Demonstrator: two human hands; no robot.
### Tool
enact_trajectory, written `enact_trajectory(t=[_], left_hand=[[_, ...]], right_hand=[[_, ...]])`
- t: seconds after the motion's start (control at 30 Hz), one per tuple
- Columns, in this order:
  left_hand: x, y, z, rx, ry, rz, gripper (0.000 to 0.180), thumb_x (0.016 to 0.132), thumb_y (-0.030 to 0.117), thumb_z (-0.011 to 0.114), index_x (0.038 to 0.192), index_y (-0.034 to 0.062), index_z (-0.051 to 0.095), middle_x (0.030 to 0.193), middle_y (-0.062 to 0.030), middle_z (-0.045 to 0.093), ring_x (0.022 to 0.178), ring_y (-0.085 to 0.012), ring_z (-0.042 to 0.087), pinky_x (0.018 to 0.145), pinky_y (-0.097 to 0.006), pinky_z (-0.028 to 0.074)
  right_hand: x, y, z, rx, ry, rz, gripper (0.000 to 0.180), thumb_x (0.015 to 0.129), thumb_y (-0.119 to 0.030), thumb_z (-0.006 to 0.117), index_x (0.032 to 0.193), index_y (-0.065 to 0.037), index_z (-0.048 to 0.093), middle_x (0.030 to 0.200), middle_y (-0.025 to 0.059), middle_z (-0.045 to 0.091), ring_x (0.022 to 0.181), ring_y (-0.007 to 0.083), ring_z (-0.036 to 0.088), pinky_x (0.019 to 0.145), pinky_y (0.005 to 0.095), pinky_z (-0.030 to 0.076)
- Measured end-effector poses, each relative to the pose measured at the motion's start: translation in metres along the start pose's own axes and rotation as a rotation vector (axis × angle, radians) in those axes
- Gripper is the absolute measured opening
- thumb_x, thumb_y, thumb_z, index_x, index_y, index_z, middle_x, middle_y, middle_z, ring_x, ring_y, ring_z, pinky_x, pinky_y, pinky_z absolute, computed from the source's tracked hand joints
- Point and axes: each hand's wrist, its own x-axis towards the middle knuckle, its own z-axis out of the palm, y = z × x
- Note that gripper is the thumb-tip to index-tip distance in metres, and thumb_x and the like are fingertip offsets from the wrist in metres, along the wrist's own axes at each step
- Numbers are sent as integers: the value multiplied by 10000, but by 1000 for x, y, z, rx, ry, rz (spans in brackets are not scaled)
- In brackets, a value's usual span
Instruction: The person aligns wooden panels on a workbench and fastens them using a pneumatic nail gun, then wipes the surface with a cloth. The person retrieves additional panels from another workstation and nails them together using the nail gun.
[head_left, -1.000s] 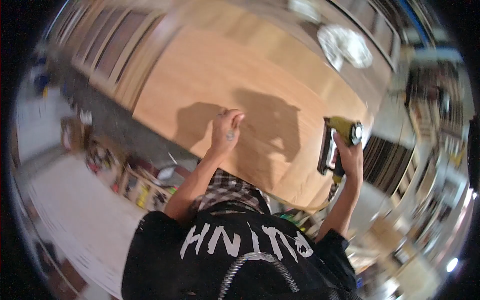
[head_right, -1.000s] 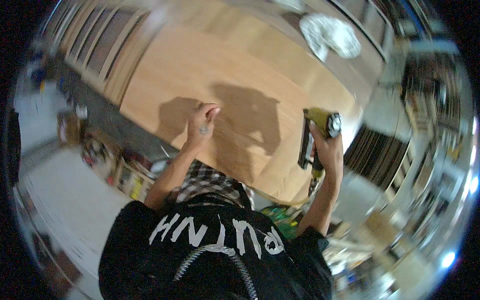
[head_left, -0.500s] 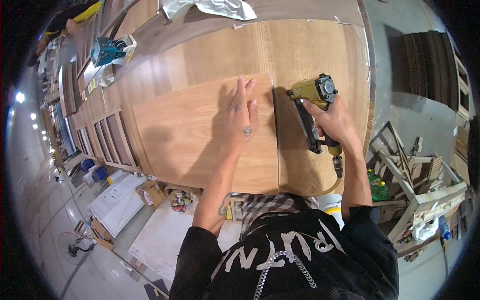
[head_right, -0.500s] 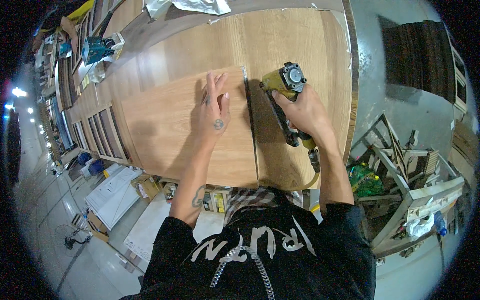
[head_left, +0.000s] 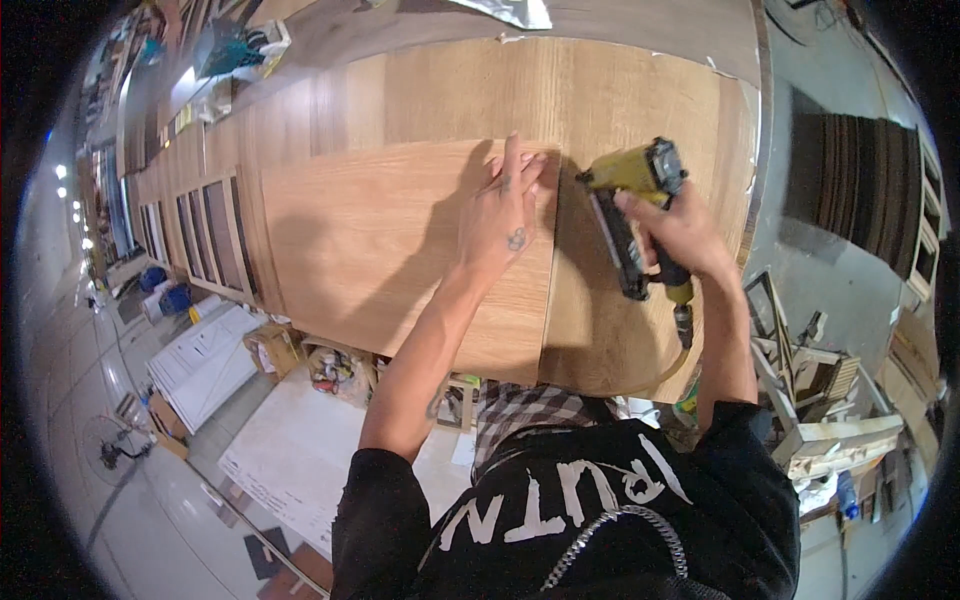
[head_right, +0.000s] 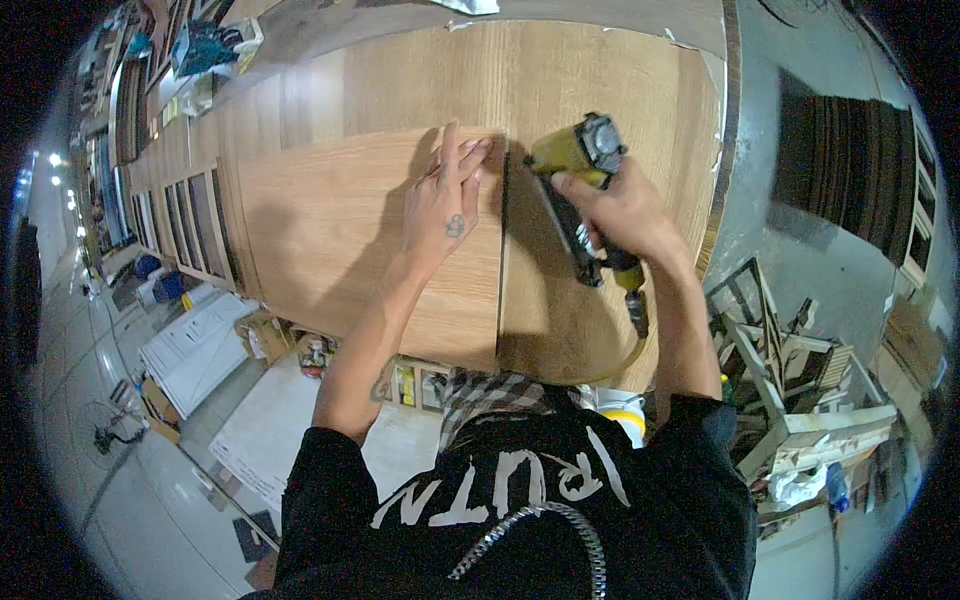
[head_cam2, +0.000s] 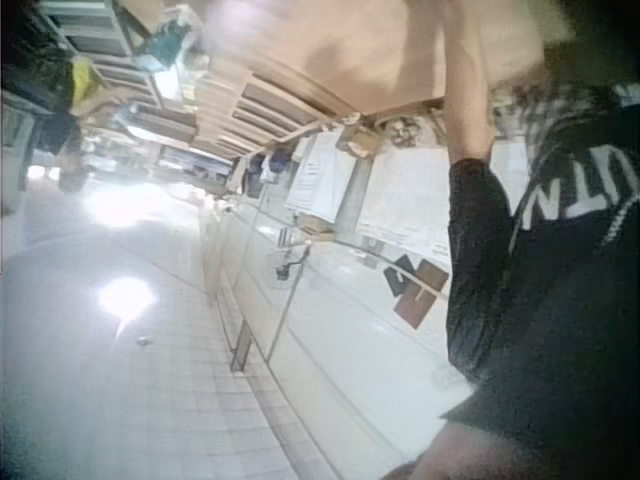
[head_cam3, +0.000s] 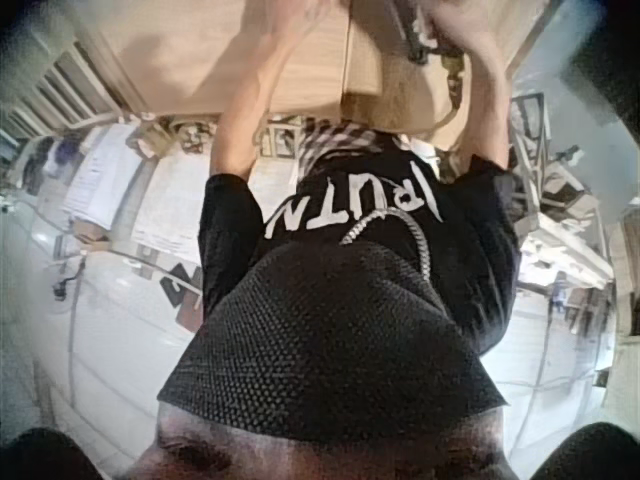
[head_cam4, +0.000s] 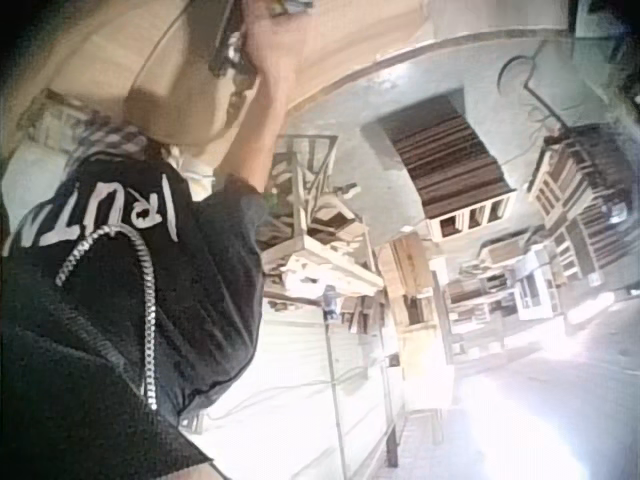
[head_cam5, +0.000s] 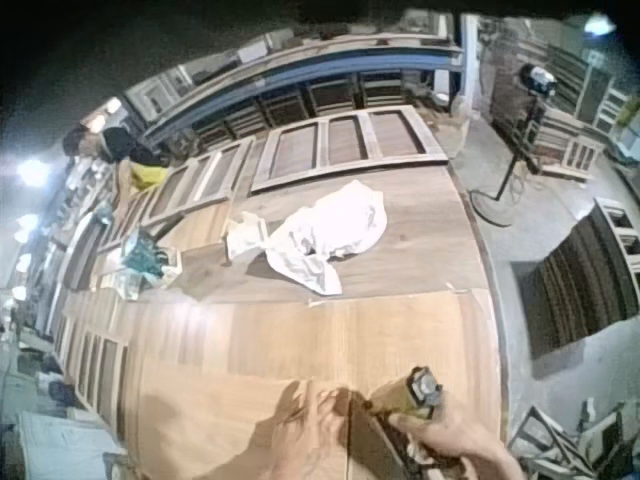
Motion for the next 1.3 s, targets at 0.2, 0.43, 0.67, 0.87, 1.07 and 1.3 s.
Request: enact_trajectory(t=[0.2,0.43,0.67,0.87,1.07,1.3], left_hand=[[7,14,-5,76,-12,-91,617,831,73,468,1366,-64,192,1047,-158,641,1014,-339,591,945,-390,455],[8,25,-15,113,-214,-268,714,744,86,543,1356,-78,214,927,-244,630,878,-358,623,753,-430,526],[2,16,-5,89,-37,-122,719,711,50,536,1344,-97,229,923,-245,630,799,-364,633,785,-415,517],[8,22,-16,64,-190,-221,740,705,50,538,1357,-90,218,966,-231,632,797,-370,634,844,-404,500],[5,10,-8,-2,-212,-158,756,734,104,561,1386,-46,209,1054,-242,603,948,-343,604,855,-390,495],[-188,-52,-36,-976,250,-299,593,918,221,550,1378,-34,278,1264,-169,506,1139,-223,514,948,-318,408]], right_hand=[[19,-42,-19,-51,-67,-92,278,832,-238,659,915,18,589,510,6,469,373,95,465,352,244,389],[22,-59,-11,-163,-123,-120,306,832,-262,655,893,29,583,510,-3,473,376,86,475,353,232,395],[21,-62,-6,-239,-88,-104,282,827,-266,652,845,9,592,510,-2,484,380,84,482,354,235,403],[22,-63,-1,-293,-56,-104,252,819,-239,633,807,6,580,508,15,499,388,96,494,371,240,418],[11,-66,5,-386,47,-166,272,826,-266,624,773,-2,585,498,14,496,377,102,485,375,245,396],[-59,-25,32,-460,313,-212,322,829,-302,645,738,-2,573,500,30,504,394,126,505,384,277,407]])
